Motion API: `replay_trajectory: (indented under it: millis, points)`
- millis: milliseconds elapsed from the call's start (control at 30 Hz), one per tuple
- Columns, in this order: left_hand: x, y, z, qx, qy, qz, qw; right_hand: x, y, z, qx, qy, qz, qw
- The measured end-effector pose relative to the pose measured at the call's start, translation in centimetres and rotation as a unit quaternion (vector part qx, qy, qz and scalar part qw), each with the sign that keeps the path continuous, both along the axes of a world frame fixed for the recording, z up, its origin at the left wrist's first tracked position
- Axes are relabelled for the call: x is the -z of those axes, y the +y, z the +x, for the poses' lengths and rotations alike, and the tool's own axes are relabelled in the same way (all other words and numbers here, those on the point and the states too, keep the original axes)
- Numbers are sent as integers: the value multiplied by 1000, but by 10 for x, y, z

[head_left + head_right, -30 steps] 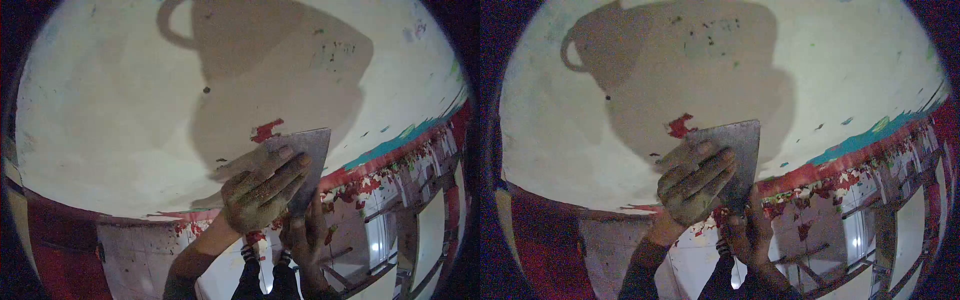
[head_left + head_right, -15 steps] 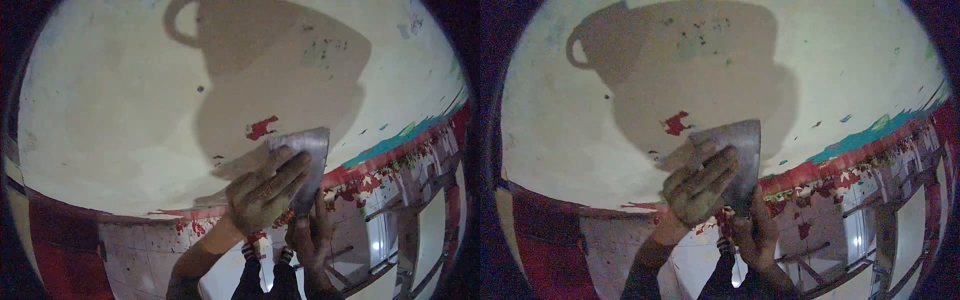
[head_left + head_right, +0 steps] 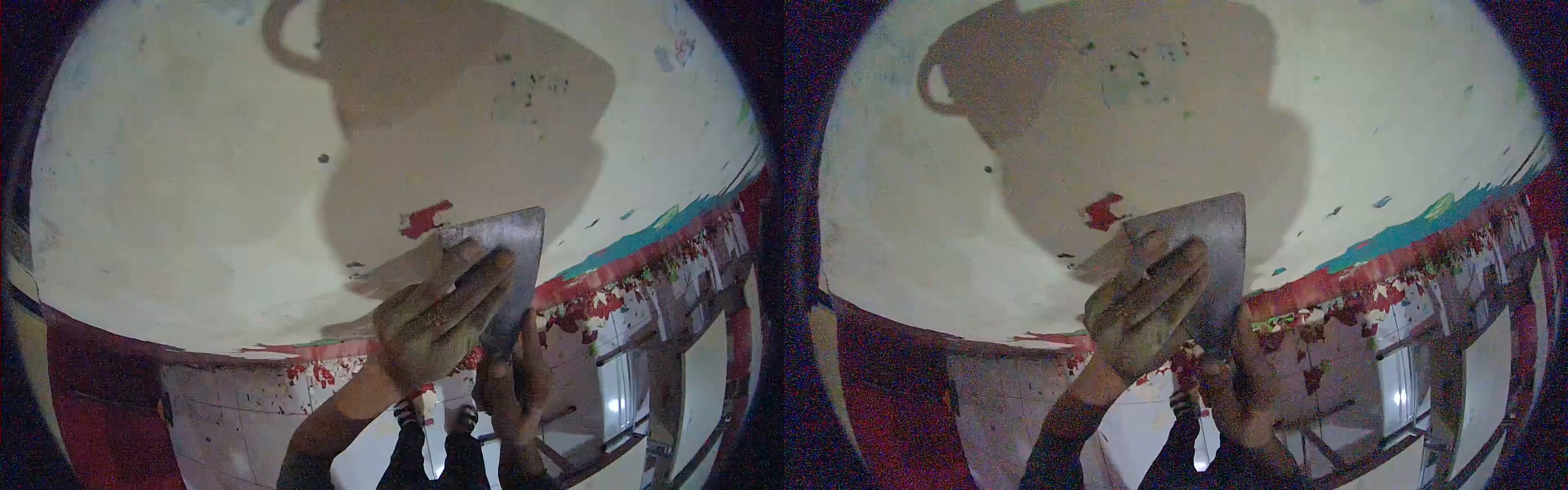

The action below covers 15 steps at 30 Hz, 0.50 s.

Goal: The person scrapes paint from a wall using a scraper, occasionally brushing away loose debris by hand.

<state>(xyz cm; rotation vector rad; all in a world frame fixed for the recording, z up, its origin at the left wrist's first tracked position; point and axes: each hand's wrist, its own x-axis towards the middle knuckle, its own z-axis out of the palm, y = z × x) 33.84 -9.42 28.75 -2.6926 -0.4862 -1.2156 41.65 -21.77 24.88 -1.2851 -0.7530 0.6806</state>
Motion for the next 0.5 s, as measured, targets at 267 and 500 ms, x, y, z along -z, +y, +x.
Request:
replay_trajectory:
  millis: [267,500]
  points:
    - [-4,5,0,-3,-3,20,1000,10,0,5,-34,-4,-8,999]
    - [2,3,0,-2,7,4,1000,5,-3,12,-16,-120,-13,993]
